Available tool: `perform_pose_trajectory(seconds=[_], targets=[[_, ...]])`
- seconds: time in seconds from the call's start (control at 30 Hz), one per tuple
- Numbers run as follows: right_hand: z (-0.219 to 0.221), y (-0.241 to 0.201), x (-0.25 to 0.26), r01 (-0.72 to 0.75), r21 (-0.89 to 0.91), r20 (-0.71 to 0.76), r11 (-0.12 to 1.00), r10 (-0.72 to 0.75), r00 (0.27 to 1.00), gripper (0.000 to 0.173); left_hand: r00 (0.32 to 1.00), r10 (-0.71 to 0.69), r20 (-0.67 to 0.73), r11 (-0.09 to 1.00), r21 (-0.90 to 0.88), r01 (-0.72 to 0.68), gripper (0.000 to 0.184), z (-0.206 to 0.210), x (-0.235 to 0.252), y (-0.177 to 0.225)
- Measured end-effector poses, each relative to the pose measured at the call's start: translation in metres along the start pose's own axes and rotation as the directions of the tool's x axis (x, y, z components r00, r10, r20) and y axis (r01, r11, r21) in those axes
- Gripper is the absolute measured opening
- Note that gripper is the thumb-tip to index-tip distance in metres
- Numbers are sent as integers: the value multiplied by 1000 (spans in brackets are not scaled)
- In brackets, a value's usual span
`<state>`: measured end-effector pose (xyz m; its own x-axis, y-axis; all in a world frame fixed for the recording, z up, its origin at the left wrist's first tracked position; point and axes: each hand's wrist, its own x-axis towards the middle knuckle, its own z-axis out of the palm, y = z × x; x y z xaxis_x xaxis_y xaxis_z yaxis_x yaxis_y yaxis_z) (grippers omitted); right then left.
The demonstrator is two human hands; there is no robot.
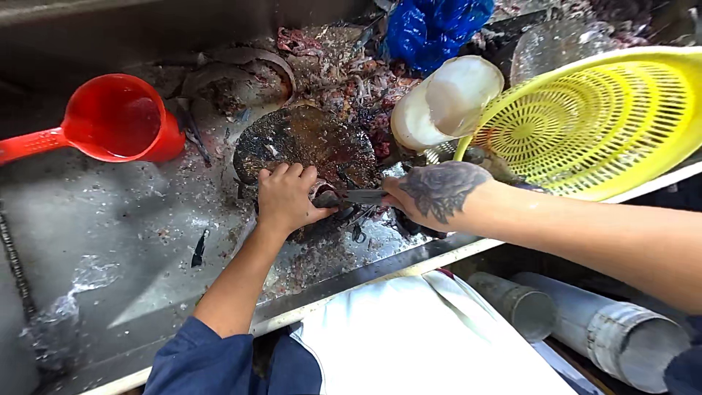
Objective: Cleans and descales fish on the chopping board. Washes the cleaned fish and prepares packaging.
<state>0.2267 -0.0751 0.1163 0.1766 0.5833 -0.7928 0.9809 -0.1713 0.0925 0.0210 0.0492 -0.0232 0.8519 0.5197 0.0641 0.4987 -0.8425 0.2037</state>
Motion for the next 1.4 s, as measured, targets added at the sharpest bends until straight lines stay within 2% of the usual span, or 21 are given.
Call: perform_pose_trajectory(seconds=[0.17, 0.27, 0.47, 0.53, 0.6, 0.77, 0.87, 1.13, 1.3, 1.4], targets=[[-3, -2, 17, -40, 108, 117, 993, 27, 993, 48, 1000, -11, -12, 1000, 2, 11, 76, 0, 0, 1], [6, 0, 17, -50, 214, 134, 975, 22, 991, 54, 999, -17, -37, 1000, 15, 17, 76, -1, 0, 2], [28, 10, 10, -25, 383, 130, 923, -27, 991, 49, 999, -37, -19, 999, 16, 38, 78, 0, -4, 2], [25, 11, 8, -17, 348, 126, 937, -29, 992, 48, 999, -37, -4, 999, 10, 37, 77, 0, -5, 0], [23, 16, 7, 17, 222, 61, 975, -32, 998, 47, 1000, -29, 0, 1000, 5, 29, 78, 1, -5, 1], [15, 36, 7, 183, -74, -120, 980, -191, 974, 48, 999, -9, -36, 1000, -7, 9, 80, 3, -7, 0], [6, 38, 14, 211, -147, -114, 966, -229, 967, 46, 998, 12, -55, 1000, -14, -13, 79, 6, -8, -1], [0, 31, 32, 180, -120, -5, 976, -182, 983, 51, 995, 35, -93, 999, -24, -38, 75, 10, -7, -2], [-13, 6, 21, -37, -23, 138, 999, 40, 990, 57, 995, 16, -100, 1000, -21, -18, 74, 6, -8, 1], [-12, -8, 15, -87, -2, 102, 996, 87, 991, 54, 994, -1, -106, 1000, -8, 0, 75, 7, -10, 3]])
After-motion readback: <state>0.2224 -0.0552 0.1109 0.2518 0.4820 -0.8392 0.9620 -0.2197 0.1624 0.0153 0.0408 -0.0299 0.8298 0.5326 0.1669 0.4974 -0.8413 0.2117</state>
